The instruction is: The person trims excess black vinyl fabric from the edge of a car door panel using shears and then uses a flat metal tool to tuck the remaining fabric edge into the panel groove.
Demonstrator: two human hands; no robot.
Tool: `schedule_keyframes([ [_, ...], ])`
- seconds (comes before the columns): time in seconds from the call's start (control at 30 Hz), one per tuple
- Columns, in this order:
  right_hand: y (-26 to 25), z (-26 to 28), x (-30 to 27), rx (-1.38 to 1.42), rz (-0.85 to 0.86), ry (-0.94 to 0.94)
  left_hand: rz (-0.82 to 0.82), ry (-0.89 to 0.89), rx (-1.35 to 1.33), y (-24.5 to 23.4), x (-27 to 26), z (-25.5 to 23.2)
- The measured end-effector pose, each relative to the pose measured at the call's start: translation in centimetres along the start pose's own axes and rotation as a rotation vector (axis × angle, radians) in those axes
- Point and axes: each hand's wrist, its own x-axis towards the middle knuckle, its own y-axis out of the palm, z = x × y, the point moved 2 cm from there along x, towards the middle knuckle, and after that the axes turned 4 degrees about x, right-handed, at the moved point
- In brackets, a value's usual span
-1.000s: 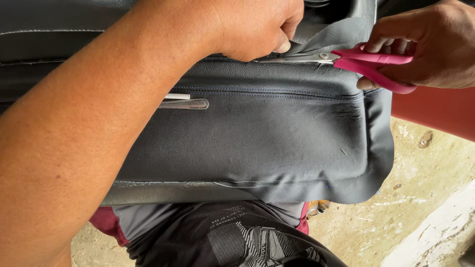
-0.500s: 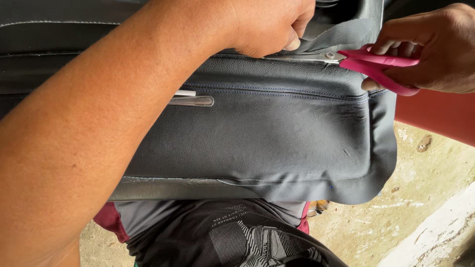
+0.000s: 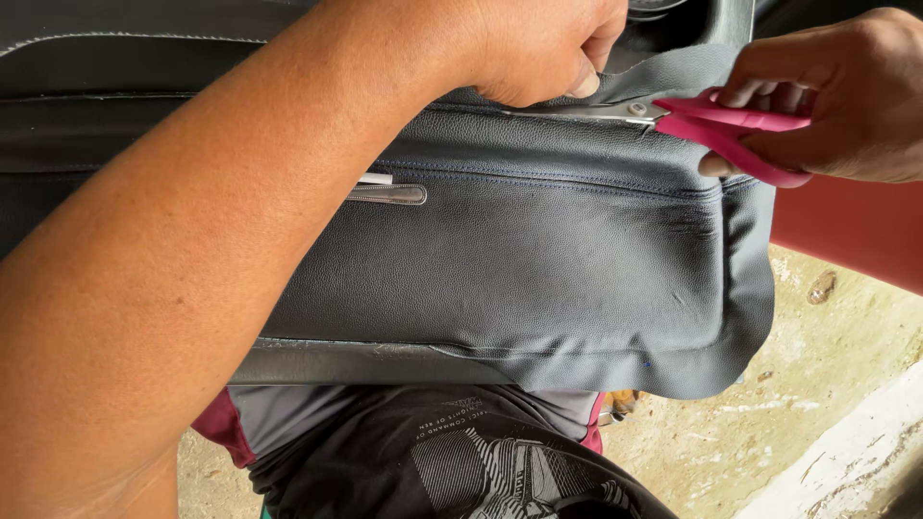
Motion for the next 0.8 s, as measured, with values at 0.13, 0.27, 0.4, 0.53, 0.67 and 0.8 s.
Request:
schedule_keyframes([
  [0.13,-0.3,0.6,0.5,-0.046,0.048,-0.005,0.012,0.028,0.046,0.1,0.3,0.1],
  [0.27,0.2,0.1,0.5,-0.027,0.009,-0.026,0.006,0.038,0.059,0.4,0.8,-0.1],
  [0.4,0.0,0.5,0.5,-0.067,0.006,-0.038,0.011,-0.026,0.024,0.7,1.0,0.0],
  [0.53,-0.2,2.3,0.5,-0.111,0.037,0.123,0.016,0.009,0.027,1.0,1.5,0.3],
  [0.67,-0.4,3.0,0.8,-0.100,0.023,0.064,-0.003,0.073,0.021,1.4,1.8,0.6],
  [0.8,-0.5,3.3,0.5,-0.024,-0.041,-0.034,-0.045,0.070,-0.007,1.2,1.7,0.5],
])
